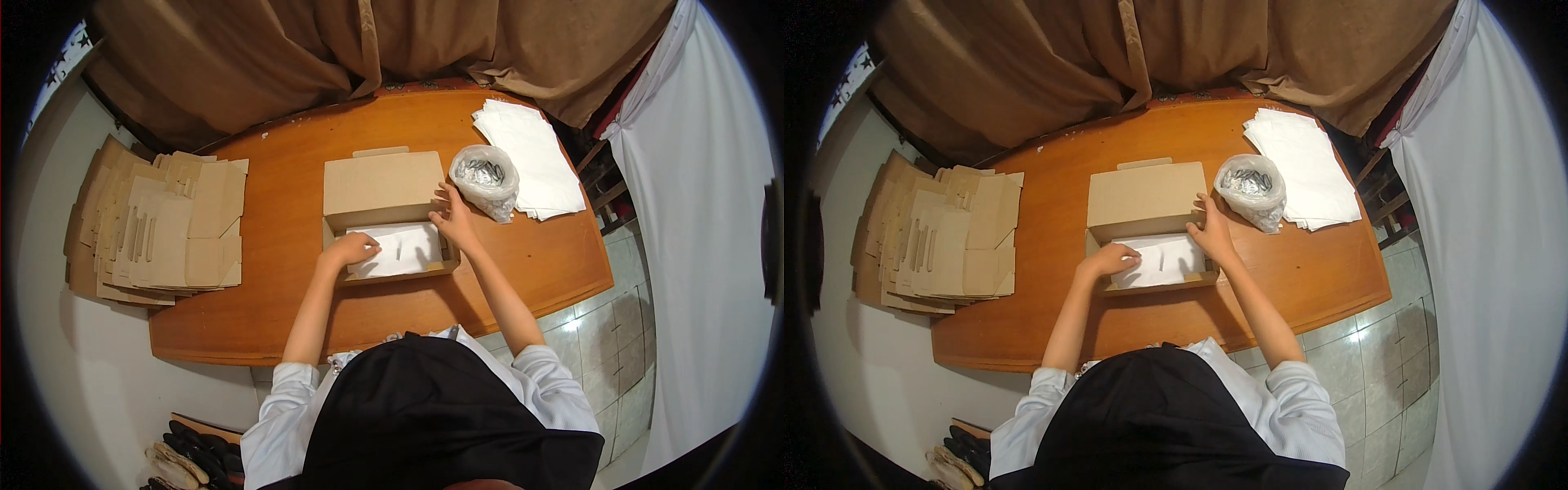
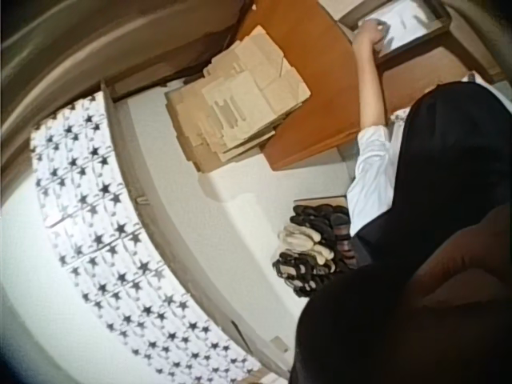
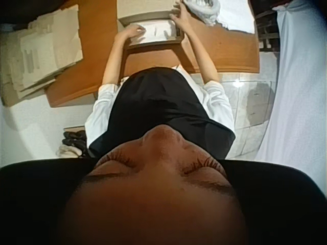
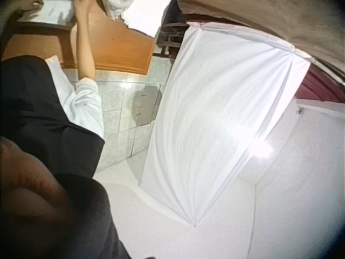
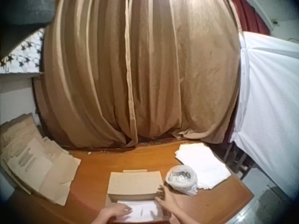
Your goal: The person folds flat cardboard sheets into shoe boxes by hand, then stacks the assembled shoe boxes on a shelf.
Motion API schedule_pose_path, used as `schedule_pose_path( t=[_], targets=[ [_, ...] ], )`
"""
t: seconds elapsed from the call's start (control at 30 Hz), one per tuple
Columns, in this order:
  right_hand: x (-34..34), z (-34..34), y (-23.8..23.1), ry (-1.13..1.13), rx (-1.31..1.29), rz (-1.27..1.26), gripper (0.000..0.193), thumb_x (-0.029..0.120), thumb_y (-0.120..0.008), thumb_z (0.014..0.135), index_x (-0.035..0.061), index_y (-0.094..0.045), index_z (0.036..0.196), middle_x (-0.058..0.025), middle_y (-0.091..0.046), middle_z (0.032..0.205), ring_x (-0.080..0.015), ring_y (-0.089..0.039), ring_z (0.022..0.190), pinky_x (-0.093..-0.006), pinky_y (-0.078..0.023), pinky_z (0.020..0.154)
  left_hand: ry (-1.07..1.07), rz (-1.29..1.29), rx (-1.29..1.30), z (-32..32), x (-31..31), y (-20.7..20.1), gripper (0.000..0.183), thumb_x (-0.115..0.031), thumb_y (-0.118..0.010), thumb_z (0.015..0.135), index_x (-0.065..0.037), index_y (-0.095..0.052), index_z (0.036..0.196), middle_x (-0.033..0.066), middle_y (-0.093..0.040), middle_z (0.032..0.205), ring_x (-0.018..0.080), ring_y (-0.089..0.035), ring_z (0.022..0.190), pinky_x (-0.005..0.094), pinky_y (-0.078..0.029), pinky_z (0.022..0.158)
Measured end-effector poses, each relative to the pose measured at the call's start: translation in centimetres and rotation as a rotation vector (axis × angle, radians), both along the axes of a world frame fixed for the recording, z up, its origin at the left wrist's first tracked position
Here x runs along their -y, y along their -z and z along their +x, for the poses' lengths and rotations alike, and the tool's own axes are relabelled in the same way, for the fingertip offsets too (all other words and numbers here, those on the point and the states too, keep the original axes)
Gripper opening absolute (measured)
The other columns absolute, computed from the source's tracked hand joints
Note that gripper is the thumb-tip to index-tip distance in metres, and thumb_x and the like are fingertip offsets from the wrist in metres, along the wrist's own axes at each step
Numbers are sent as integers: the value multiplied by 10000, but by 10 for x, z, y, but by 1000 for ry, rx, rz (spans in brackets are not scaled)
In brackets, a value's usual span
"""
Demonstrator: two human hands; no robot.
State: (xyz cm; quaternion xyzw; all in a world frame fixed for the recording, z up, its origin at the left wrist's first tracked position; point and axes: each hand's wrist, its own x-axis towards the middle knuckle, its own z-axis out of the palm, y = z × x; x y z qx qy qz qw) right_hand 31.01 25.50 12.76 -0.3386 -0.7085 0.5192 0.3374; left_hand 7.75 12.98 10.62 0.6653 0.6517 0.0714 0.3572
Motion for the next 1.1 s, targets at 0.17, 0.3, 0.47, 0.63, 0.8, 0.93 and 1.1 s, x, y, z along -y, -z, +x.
schedule_pose_path(
  t=[0.17,0.3,0.47,0.63,0.8,0.93,1.1],
  targets=[
    [1,35,2,193,97,223,442,140,-574,807,-17,-469,1207,-212,-501,1230,-325,-478,1159,-389,-413,938,-578,631,231,-2,55,-58,347,-225,-536,880,6,-563,1138,177,-583,1147,271,-594,991,336,-451,855],
    [12,30,33,176,161,195,620,179,-587,818,-79,-316,1312,-259,-367,1343,-366,-353,1257,-373,-296,1038,-931,519,347,-8,82,-14,557,-268,-550,883,-30,-354,1347,231,-379,1358,310,-373,1264,360,-304,1029],
    [45,7,22,207,569,454,769,184,-590,798,-65,-146,1374,-279,-204,1413,-415,-288,1276,-423,-341,1004,-797,599,54,37,71,3,718,-313,-505,895,-17,-114,1419,265,-206,1429,394,-237,1318,420,-243,1060],
    [49,10,14,274,862,566,832,169,-637,714,-53,-179,1372,-242,-219,1422,-391,-342,1246,-447,-423,912,-643,240,-547,41,58,-22,793,-451,-480,868,38,-151,1398,222,-46,1478,405,-48,1358,630,-63,1030],
    [45,14,24,261,754,525,804,114,-616,704,-57,-192,1366,-241,-256,1403,-391,-382,1209,-426,-445,895,-691,249,-471,28,19,-35,786,-458,-492,858,37,-189,1389,186,-103,1482,376,-91,1360,606,-71,1045],
    [42,11,27,219,642,451,766,75,-595,722,-64,-195,1361,-267,-268,1388,-405,-384,1209,-403,-384,974,-905,389,-229,6,-7,-11,703,-441,-462,881,7,-245,1377,200,-254,1433,358,-265,1312,527,-210,1048],
    [28,17,47,257,213,300,618,181,-503,867,-74,-230,1360,-248,-273,1406,-329,-286,1309,-340,-273,1056,-1055,610,-107,7,-18,4,624,-442,-433,906,19,-344,1319,199,-429,1319,327,-454,1182,385,-383,943]
  ],
)
